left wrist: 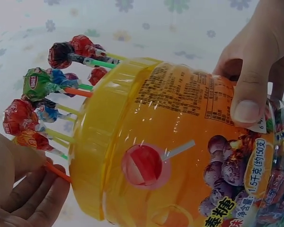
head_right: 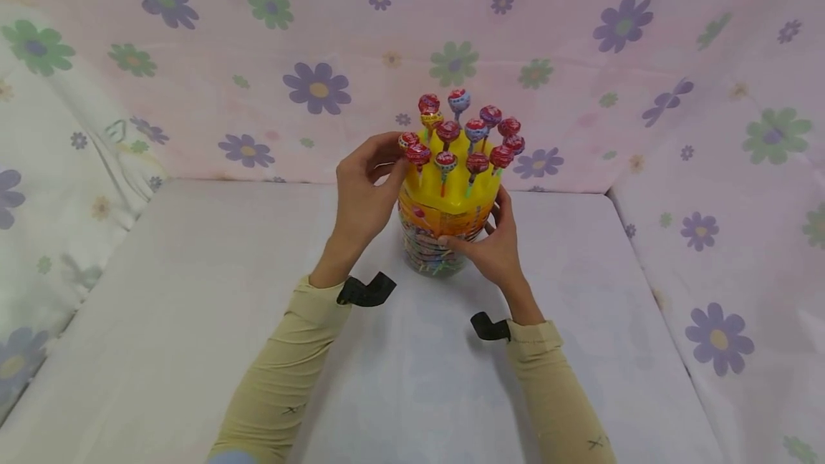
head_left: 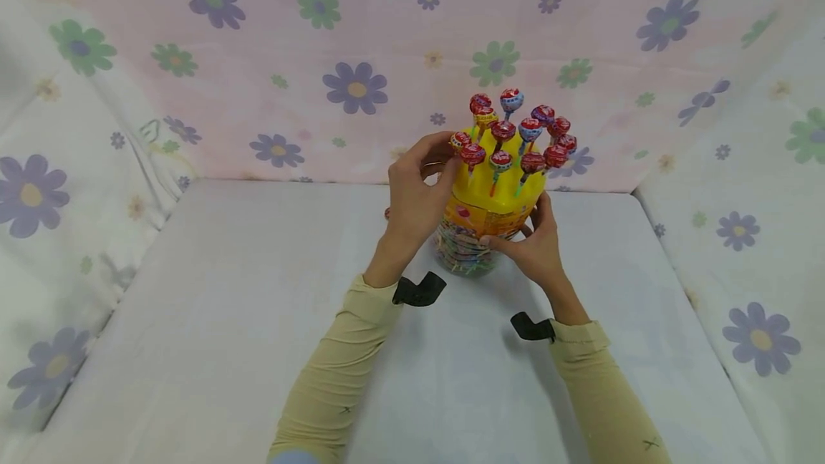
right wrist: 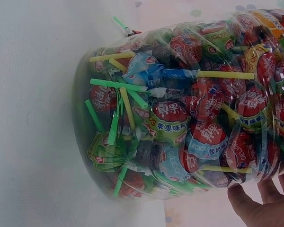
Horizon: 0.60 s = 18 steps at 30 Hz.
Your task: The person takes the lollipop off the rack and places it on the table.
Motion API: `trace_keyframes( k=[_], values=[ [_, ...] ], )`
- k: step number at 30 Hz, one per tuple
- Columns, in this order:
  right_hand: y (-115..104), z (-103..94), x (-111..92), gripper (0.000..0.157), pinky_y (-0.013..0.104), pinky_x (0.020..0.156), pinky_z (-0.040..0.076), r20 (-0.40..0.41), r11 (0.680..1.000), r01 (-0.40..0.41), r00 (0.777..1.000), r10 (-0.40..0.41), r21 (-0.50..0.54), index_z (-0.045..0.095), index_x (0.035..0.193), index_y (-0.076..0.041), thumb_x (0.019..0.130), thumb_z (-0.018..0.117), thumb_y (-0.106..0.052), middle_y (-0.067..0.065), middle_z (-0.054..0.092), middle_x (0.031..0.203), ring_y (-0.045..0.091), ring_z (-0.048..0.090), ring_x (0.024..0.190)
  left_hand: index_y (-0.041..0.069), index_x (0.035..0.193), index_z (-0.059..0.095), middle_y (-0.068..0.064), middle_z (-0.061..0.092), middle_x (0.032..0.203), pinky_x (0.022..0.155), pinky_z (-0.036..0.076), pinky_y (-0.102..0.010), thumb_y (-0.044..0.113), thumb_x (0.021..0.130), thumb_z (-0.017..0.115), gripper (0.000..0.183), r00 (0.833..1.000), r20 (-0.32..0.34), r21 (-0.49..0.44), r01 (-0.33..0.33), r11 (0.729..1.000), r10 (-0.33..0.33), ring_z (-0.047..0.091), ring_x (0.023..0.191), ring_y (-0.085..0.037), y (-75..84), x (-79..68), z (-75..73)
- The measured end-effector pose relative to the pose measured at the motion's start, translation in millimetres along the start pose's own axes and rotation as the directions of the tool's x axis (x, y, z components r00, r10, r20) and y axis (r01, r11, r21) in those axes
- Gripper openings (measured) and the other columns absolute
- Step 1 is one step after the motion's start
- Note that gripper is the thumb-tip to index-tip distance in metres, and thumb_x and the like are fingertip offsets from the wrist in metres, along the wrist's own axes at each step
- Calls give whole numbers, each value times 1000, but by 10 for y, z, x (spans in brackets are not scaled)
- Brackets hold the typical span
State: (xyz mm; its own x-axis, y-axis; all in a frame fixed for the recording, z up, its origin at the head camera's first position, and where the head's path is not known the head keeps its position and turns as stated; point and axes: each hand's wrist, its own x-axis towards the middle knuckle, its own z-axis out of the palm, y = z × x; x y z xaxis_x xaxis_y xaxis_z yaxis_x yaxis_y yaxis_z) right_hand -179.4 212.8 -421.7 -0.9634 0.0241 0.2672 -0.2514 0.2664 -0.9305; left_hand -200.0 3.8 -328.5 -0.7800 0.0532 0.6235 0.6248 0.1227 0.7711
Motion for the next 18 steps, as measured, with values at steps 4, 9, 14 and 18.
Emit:
trace_keyframes(
  k=[4, 9, 14, 18],
  values=[
    [128, 10, 28, 94, 61, 115, 37, 0, 1000, 10, 1000, -10, 1, 27, 155, -13, 81, 84, -3, 7, 44, 152, 29, 42, 143, -8, 126, 63, -23, 70, 115, 94, 59, -31, -1, 98, 63, 29, 999, -49, -1, -16, 1000, 16, 71, 104, -32, 6, 9, -2],
    [124, 21, 37, 97, 62, 116, 36, 6, 1000, 8, 1000, -8, 3, 26, 156, -12, 80, 85, -2, 8, 43, 153, 31, 41, 143, -10, 125, 63, -25, 70, 112, 92, 60, -33, -2, 97, 64, 29, 993, -106, -27, -62, 998, 58, 72, 101, -33, 6, 38, -47],
    [122, 6, 36, 96, 60, 116, 37, 4, 1000, 11, 1000, -11, 6, 27, 156, -14, 80, 85, -3, 6, 44, 152, 28, 42, 142, -10, 125, 64, -24, 71, 113, 89, 61, -33, -1, 96, 67, 31, 991, -125, -38, -42, 998, 37, 73, 100, -31, -60, 4, -128],
    [113, -9, 25, 93, 60, 115, 38, 3, 1000, 18, 1000, -18, 11, 28, 155, -15, 82, 84, -5, 4, 45, 151, 27, 43, 141, -9, 123, 65, -23, 72, 111, 85, 62, -31, -1, 95, 69, 30, 991, -129, -45, 18, 999, -23, 73, 96, -31, -161, -82, -204]
  ],
)
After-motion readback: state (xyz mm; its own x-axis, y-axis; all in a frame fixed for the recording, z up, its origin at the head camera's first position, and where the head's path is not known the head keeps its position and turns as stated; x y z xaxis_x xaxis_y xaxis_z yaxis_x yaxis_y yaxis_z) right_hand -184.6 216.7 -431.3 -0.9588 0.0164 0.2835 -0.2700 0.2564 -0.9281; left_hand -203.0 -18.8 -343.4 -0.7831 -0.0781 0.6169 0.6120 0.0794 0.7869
